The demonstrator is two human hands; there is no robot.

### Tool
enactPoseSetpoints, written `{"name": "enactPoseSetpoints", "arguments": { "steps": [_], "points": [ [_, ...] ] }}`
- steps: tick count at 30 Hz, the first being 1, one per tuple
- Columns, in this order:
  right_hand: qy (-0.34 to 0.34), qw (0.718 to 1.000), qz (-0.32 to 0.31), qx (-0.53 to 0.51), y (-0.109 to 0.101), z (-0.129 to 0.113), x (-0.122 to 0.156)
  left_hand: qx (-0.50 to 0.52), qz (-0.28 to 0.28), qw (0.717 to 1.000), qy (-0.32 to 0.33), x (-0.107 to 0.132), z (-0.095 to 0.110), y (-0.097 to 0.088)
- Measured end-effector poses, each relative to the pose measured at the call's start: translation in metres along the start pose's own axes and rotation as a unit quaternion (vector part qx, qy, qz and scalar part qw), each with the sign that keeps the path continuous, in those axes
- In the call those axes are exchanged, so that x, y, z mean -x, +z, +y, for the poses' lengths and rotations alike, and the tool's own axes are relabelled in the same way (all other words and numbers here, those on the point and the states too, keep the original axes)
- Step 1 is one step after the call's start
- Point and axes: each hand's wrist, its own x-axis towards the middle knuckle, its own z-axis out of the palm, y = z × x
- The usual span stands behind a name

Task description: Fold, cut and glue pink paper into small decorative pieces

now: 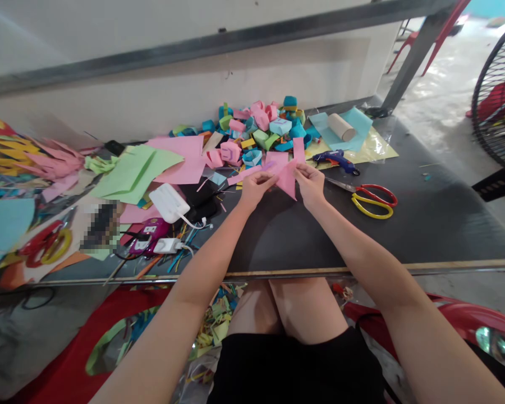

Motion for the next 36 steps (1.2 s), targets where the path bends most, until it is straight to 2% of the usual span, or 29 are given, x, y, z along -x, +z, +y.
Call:
{"name": "enactPoseSetpoints", "arguments": {
  "steps": [6, 13, 21, 30, 36],
  "points": [
    [0.001, 0.999, -0.031, -0.009, 0.000, -0.005, 0.002, 0.065, 0.029, 0.996, -0.059, -0.003, -0.002, 0.000],
    [-0.046, 0.999, -0.016, 0.019, -0.001, -0.012, 0.003, 0.056, 0.012, 0.997, -0.042, -0.002, -0.003, 0.000],
    [-0.054, 0.998, 0.003, 0.026, -0.002, -0.013, 0.003, 0.044, -0.077, 0.995, -0.044, 0.001, -0.001, 0.002],
    [-0.001, 1.000, -0.021, -0.009, -0.001, -0.022, 0.005, 0.035, -0.093, 0.994, -0.046, 0.003, 0.006, 0.002],
    [0.003, 0.999, -0.027, 0.031, -0.002, -0.023, 0.005, -0.036, -0.190, 0.978, -0.077, 0.008, 0.018, 0.001]
  ]
}}
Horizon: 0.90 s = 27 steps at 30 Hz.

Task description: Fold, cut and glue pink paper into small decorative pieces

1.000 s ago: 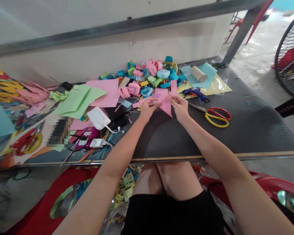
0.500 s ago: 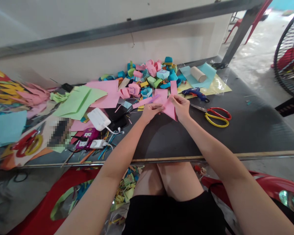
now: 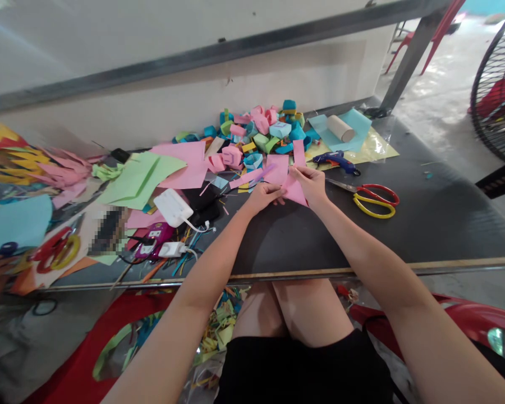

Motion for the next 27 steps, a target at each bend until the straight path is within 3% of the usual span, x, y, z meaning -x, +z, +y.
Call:
{"name": "enactPoseSetpoints", "arguments": {
  "steps": [4, 13, 21, 27],
  "points": [
    [-0.015, 0.999, 0.005, 0.036, -0.002, 0.003, -0.003, -0.024, -0.030, 0.999, 0.000, 0.001, 0.003, -0.001],
    [-0.034, 0.999, 0.000, 0.032, 0.001, 0.007, -0.002, -0.078, -0.016, 0.997, 0.011, -0.005, -0.011, -0.007],
    [-0.035, 0.998, -0.015, 0.051, 0.000, 0.002, 0.000, -0.106, -0.076, 0.991, 0.020, -0.005, -0.015, -0.011],
    [-0.041, 0.996, -0.020, 0.074, -0.002, 0.003, 0.002, -0.149, -0.059, 0.986, 0.052, -0.005, -0.011, -0.010]
  ]
}}
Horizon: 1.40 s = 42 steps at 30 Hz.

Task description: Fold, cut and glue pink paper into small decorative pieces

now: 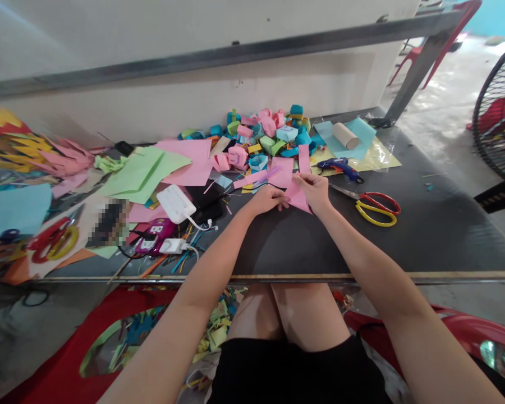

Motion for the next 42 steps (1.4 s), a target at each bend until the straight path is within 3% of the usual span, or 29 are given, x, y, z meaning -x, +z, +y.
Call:
{"name": "enactPoseSetpoints", "arguments": {
  "steps": [10, 42],
  "points": [
    [-0.022, 0.999, -0.048, -0.010, 0.0011, 0.0041, -0.0048, -0.073, 0.101, 0.992, -0.015, -0.0007, 0.0001, 0.0002],
    [-0.056, 0.994, -0.004, 0.091, -0.0015, -0.0025, 0.0004, -0.035, 0.071, 0.997, -0.010, 0.0010, 0.0000, 0.0042]
  ]
}}
